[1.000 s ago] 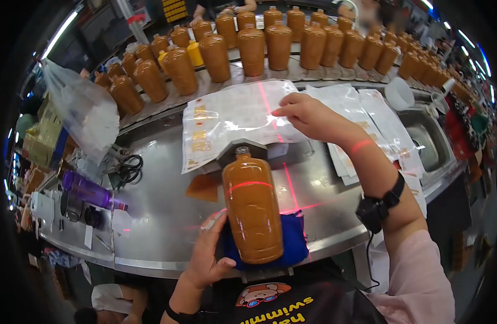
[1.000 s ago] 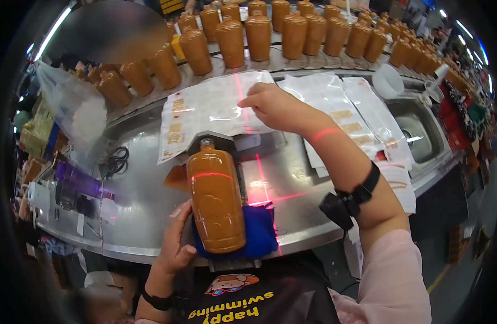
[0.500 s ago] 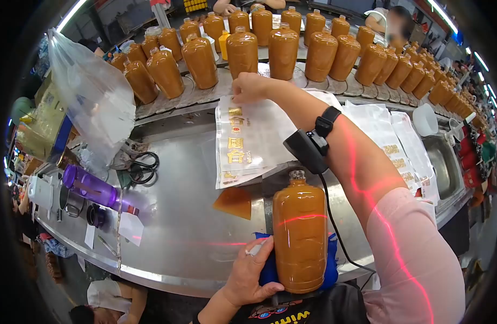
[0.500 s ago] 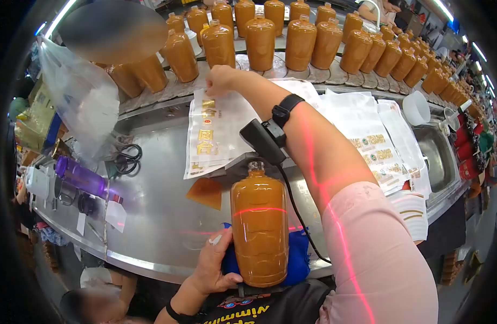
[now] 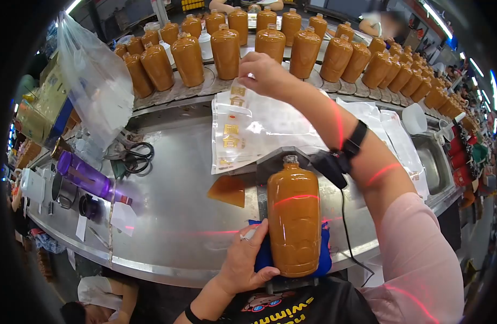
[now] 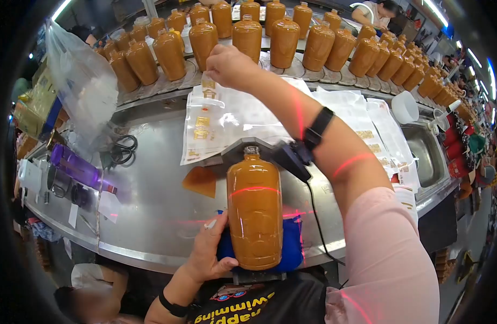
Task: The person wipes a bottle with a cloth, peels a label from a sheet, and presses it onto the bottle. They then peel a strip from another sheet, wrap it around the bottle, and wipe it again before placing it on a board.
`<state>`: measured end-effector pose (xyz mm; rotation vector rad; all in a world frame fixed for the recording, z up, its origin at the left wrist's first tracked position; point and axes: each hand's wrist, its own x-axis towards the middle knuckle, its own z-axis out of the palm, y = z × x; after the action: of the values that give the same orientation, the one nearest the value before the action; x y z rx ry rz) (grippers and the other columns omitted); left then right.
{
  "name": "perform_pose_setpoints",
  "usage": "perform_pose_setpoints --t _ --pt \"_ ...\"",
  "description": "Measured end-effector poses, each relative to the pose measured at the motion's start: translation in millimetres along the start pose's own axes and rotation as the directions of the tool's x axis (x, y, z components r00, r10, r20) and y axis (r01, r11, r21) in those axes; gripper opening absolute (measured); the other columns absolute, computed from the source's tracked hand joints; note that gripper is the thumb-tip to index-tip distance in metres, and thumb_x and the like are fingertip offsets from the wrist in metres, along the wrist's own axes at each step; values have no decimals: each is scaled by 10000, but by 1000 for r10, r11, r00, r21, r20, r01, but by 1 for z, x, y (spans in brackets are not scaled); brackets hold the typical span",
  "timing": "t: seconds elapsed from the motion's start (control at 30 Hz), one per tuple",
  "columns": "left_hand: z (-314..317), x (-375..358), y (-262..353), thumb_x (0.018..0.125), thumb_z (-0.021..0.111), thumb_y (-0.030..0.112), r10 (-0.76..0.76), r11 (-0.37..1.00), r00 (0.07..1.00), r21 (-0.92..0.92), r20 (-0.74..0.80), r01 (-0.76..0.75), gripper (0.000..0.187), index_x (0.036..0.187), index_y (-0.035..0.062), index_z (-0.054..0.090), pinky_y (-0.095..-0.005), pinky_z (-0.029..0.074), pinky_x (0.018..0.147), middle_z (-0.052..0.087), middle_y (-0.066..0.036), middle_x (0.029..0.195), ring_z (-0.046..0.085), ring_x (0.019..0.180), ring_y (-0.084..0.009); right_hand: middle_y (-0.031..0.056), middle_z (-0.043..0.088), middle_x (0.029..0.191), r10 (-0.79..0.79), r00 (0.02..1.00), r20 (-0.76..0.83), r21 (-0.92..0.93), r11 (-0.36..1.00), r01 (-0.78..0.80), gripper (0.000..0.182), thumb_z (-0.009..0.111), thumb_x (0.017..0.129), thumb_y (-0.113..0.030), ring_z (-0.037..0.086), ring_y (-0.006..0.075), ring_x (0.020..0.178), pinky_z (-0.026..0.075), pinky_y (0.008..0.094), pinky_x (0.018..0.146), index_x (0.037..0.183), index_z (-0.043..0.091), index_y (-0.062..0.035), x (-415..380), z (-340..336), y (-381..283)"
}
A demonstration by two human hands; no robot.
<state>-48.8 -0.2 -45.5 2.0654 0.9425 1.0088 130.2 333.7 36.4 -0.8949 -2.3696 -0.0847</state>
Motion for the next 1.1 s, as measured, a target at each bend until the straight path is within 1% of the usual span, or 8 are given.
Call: perform_pose_setpoints --t 0.13,0.3,0.33,0.5,0.63,0.73,1.0,1.1 --pt "4 -2 0 865 590 597 -38 999 999 -16 1 38 911 1427 -79 350 -478 347 1027 534 -227 1295 493 1164 -415 91 593 985 155 982 107 191 966 -174 223 656 905 -240 591 214 931 475 329 800 908 640 -18 -29 -81 -16" --pt "7 1 3 869 576 612 -22 1000 1000 -21 -14 21 925 1431 -85 341 -473 347 1041 531 -220 1317 495 1186 -407 123 605 900 58 978 201 -35 998 -52 150 674 863 -216 584 285 886 488 384 783 854 650 -69 -83 -62 58" --pt "7 0 3 870 572 614 -23 1000 1000 -20 -16 23 926 1431 -86 341 -473 347 1042 530 -218 1320 496 1188 -405 114 613 851 160 959 232 -61 987 -150 179 661 833 -261 577 324 977 517 440 780 787 663 -89 -93 -45 65" --pt "4 -4 1 853 586 631 -50 999 998 -2 25 50 983 1446 -98 295 -458 344 1056 495 -226 1360 479 1226 -403 114 551 1099 311 942 123 -239 931 -276 129 664 832 -241 539 339 1062 520 460 805 878 660 -121 -114 -6 55" --pt "4 -5 15 816 647 608 -123 985 992 -125 2 122 1107 1480 -114 135 -473 281 1107 442 -248 1412 434 1299 -420 111 565 1053 125 990 59 -77 990 -121 114 664 841 -183 549 335 1034 500 431 826 884 628 -84 -112 -36 38" --pt "1 6 36 800 695 549 -73 979 987 201 142 43 1161 1481 -118 33 -510 214 1135 396 -262 1449 405 1339 -411 107 565 1048 42 999 5 59 997 -42 117 669 850 -107 561 313 996 476 385 840 848 568 -47 -116 -82 -2" --pt "31 5 30 831 705 434 40 958 999 286 -37 -28 1083 1484 -108 32 -548 185 1122 436 -188 1456 455 1317 -357 114 588 1071 -33 998 -60 241 969 47 123 669 830 -64 575 246 838 472 338 749 818 548 -42 -151 -185 -114" --pt "36 3 32 833 706 427 26 963 998 271 -55 -10 1077 1488 -99 32 -548 188 1115 445 -192 1447 455 1315 -358 123 575 992 -22 998 50 306 952 5 121 666 818 -67 592 304 886 489 377 779 835 553 -26 -158 -215 -144"
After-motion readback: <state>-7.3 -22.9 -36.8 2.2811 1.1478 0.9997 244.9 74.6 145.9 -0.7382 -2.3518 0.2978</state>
